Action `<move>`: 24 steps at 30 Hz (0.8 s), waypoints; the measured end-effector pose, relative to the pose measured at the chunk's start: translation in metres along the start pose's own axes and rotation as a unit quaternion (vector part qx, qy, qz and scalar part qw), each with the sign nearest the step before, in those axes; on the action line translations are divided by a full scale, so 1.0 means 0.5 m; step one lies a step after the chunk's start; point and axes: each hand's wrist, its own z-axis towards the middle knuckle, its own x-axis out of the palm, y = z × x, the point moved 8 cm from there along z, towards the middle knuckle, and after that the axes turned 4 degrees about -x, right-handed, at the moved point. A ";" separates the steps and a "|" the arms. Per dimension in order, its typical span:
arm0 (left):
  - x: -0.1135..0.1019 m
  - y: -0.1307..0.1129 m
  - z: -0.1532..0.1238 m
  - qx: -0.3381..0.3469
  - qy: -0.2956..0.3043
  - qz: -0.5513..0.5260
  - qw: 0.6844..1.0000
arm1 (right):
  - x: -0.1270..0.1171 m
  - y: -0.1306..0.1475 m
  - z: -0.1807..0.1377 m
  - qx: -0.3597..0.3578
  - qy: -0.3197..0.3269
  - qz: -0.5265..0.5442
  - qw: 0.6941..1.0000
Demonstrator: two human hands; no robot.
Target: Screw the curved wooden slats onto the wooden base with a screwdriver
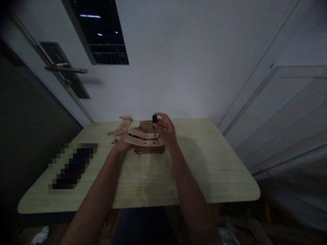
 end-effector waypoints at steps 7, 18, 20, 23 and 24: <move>0.001 -0.007 -0.003 -0.004 -0.003 -0.024 1.000 | 0.009 0.006 -0.003 -0.015 0.027 -0.016 0.999; -0.004 -0.012 -0.008 -0.013 -0.028 0.000 1.000 | 0.009 0.008 -0.005 -0.004 0.026 -0.004 1.000; -0.003 -0.009 -0.008 -0.015 -0.026 -0.011 0.999 | 0.007 0.007 -0.005 -0.005 0.017 -0.024 1.000; 0.000 -0.004 -0.007 -0.014 -0.017 -0.033 0.999 | 0.004 0.006 -0.003 -0.016 0.013 -0.041 0.999; 0.001 -0.002 -0.007 -0.013 -0.014 -0.038 0.999 | 0.004 0.005 -0.003 -0.019 0.016 -0.045 0.999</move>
